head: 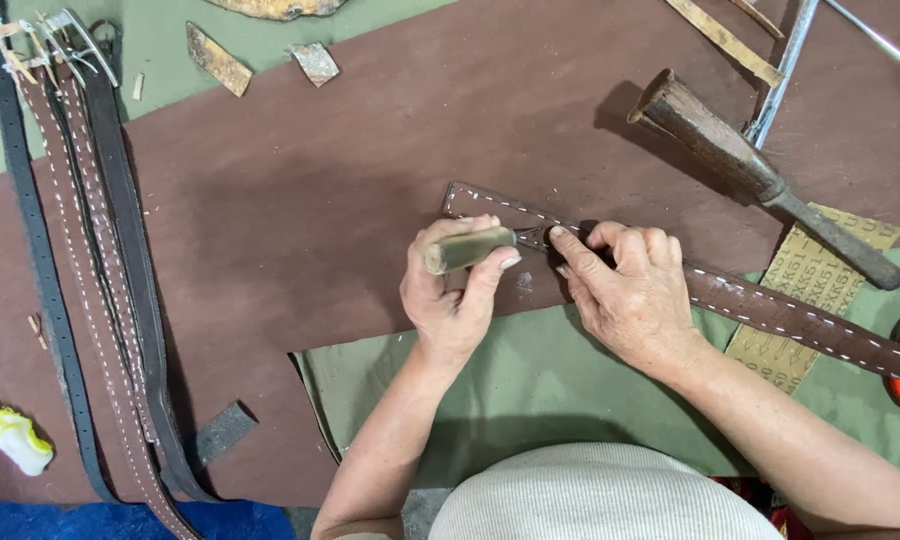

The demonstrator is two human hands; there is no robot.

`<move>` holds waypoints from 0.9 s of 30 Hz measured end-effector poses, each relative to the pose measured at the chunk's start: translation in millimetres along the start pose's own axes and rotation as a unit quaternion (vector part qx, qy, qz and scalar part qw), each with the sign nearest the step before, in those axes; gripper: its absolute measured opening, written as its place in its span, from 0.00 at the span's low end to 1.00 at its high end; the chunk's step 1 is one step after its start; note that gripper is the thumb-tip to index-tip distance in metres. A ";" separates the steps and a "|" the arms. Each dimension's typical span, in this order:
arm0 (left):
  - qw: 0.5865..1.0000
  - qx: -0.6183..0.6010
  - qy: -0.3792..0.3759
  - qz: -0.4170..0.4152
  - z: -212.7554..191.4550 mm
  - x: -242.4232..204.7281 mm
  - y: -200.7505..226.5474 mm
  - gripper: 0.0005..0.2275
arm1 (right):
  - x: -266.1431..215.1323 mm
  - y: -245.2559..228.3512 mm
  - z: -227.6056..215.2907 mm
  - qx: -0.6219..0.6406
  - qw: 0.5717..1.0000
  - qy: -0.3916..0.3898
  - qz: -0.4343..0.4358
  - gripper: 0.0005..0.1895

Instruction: A person is seen working on a leather belt, using a punch tool and a mallet to create holes or decorative marks, and then using an awl to refine the work.

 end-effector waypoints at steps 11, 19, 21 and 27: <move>0.998 0.036 -0.052 0.012 10.2 4.6 25.6 0.13 | 2.8 50.7 -58.6 0.018 0.999 0.015 0.042 0.19; 0.997 0.057 -0.043 0.023 18.3 7.3 28.3 0.10 | -46.3 161.0 -62.3 -0.224 0.967 -0.078 0.098 0.16; 0.994 0.090 -0.067 -0.002 18.2 6.0 27.1 0.12 | -42.2 161.5 -62.7 -0.181 0.978 -0.071 0.081 0.11; 0.993 0.101 -0.066 -0.009 24.3 3.1 19.3 0.11 | 28.7 58.1 -117.6 0.001 0.973 -0.142 0.182 0.27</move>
Point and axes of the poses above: each hand's wrist, its own x-axis towards the middle knuckle, its own z-axis out of the palm, y = z × x, the point moved 5 cm from there along x, towards the middle knuckle, and after that the axes turned 1 degree about x, right-handed, at the moved point
